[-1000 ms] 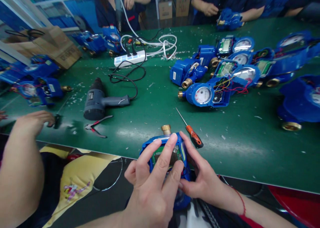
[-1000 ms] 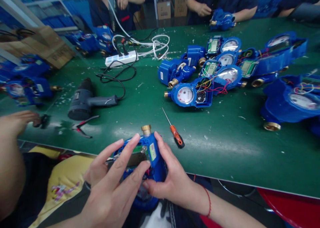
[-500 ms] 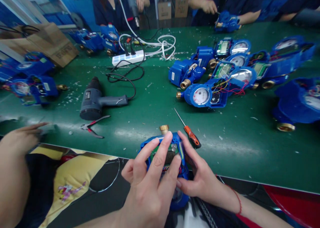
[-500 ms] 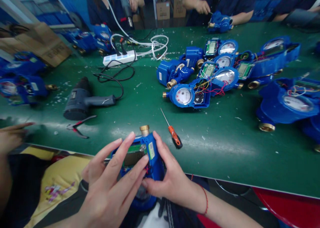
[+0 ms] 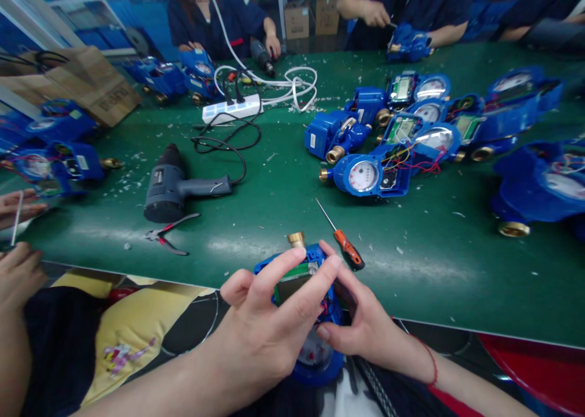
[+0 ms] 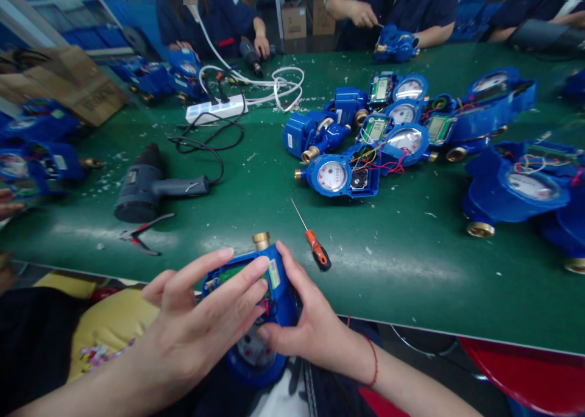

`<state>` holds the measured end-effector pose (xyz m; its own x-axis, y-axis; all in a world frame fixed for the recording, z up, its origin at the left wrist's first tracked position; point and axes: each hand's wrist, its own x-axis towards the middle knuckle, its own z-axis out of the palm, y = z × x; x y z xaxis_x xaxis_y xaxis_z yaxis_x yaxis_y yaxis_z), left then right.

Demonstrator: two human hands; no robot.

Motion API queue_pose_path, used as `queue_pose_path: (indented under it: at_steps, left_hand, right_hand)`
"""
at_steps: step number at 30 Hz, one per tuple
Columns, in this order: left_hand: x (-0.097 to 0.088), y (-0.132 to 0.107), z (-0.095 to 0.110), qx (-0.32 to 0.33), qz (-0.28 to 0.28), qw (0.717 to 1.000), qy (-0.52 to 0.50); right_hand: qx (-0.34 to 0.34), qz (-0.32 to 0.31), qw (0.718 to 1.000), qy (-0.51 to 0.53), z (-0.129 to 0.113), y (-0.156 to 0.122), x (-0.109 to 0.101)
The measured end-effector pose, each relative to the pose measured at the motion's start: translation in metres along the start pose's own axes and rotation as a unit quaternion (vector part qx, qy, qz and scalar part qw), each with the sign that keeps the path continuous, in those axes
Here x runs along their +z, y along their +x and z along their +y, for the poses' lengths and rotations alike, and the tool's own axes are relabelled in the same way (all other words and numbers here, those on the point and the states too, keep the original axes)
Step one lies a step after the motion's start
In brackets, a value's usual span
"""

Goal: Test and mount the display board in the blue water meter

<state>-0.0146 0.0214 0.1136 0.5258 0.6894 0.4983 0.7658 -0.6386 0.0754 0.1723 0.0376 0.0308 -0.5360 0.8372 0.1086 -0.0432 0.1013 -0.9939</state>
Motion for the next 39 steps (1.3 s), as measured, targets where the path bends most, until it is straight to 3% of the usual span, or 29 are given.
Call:
queue_pose_path:
  at_steps: [8, 12, 15, 18, 24, 34, 39]
  left_hand:
    - [0.003, 0.000, -0.010, 0.051, 0.014, 0.999, 0.005]
    - [0.006, 0.000, -0.013, 0.015, 0.024, 0.997, -0.073]
    - [0.006, 0.001, -0.013, -0.054, 0.041, 0.983, -0.172]
    - [0.004, 0.002, -0.013, -0.116, 0.066, 0.970, -0.203]
    - [0.002, 0.004, -0.017, -0.134, 0.092, 0.962, -0.217]
    - [0.010, -0.005, -0.011, -0.051, 0.083, 0.994, -0.050]
    - [0.012, 0.003, -0.015, 0.013, 0.071, 0.997, 0.004]
  right_hand:
    - [0.019, -0.014, 0.999, 0.048, -0.003, 0.002, 0.001]
    - [0.024, -0.008, 0.996, 0.082, -0.002, 0.002, 0.002]
    - [0.044, -0.009, 0.991, 0.125, -0.001, 0.003, 0.001]
    - [0.060, -0.020, 0.986, 0.153, -0.002, 0.004, 0.000]
    - [0.065, -0.007, 0.992, 0.110, 0.002, 0.004, -0.001]
    - [0.053, -0.009, 0.997, 0.051, -0.004, 0.005, -0.001]
    - [0.045, -0.015, 0.998, 0.040, -0.004, 0.005, -0.001]
